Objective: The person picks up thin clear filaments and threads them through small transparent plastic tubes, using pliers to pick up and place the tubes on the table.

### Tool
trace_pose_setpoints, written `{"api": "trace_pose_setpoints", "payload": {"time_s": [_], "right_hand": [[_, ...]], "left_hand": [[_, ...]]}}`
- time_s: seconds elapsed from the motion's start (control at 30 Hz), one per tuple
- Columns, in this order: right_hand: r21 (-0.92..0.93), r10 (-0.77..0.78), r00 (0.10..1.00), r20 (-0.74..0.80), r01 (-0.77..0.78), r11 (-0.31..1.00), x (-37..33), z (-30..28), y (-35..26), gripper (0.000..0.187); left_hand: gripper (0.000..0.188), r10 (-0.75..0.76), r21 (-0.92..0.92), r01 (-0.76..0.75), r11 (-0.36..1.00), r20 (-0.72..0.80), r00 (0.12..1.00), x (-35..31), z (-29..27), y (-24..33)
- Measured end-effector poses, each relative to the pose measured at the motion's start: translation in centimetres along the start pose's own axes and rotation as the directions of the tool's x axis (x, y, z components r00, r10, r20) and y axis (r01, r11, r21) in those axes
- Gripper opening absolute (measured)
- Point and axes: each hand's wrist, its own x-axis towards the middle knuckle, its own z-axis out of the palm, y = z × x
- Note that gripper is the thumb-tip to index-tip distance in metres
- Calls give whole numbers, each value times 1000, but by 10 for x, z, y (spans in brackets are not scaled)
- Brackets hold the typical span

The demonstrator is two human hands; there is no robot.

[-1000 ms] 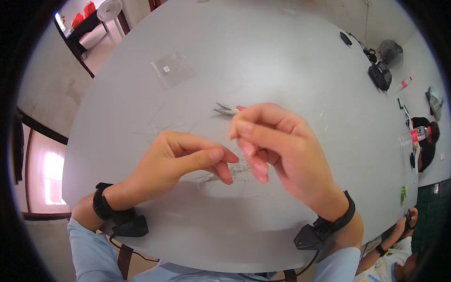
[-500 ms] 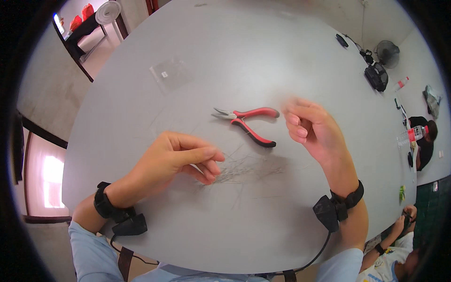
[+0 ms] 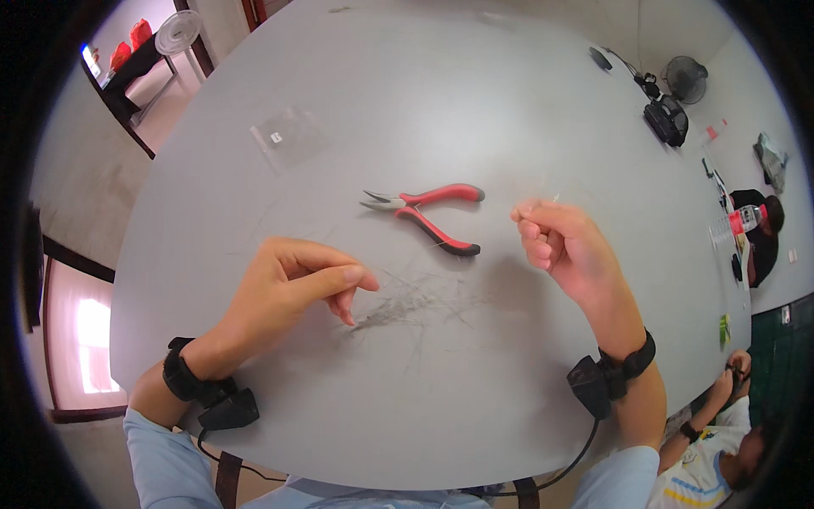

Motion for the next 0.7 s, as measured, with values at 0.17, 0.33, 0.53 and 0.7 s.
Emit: {"api": "trace_pose_setpoints", "payload": {"time_s": [0.17,0.33,0.53,0.7], "right_hand": [[-140,-192,914,-358,151,979,-12,19,1,19],[-582,-715,690,-111,538,610,-30,56,-11,27],[-747,-386,852,355,506,431,-36,97,19,37],[-660,-455,752,477,648,380,-22,94,27,15]], "left_hand": [[19,-11,94,10,996,13,1000,2,1,-1],[17,-7,321,3,947,10,1000,1,6,5],[15,124,274,-129,953,36,992,-1,13,4],[15,-8,173,-6,985,79,997,-2,3,8]]}}
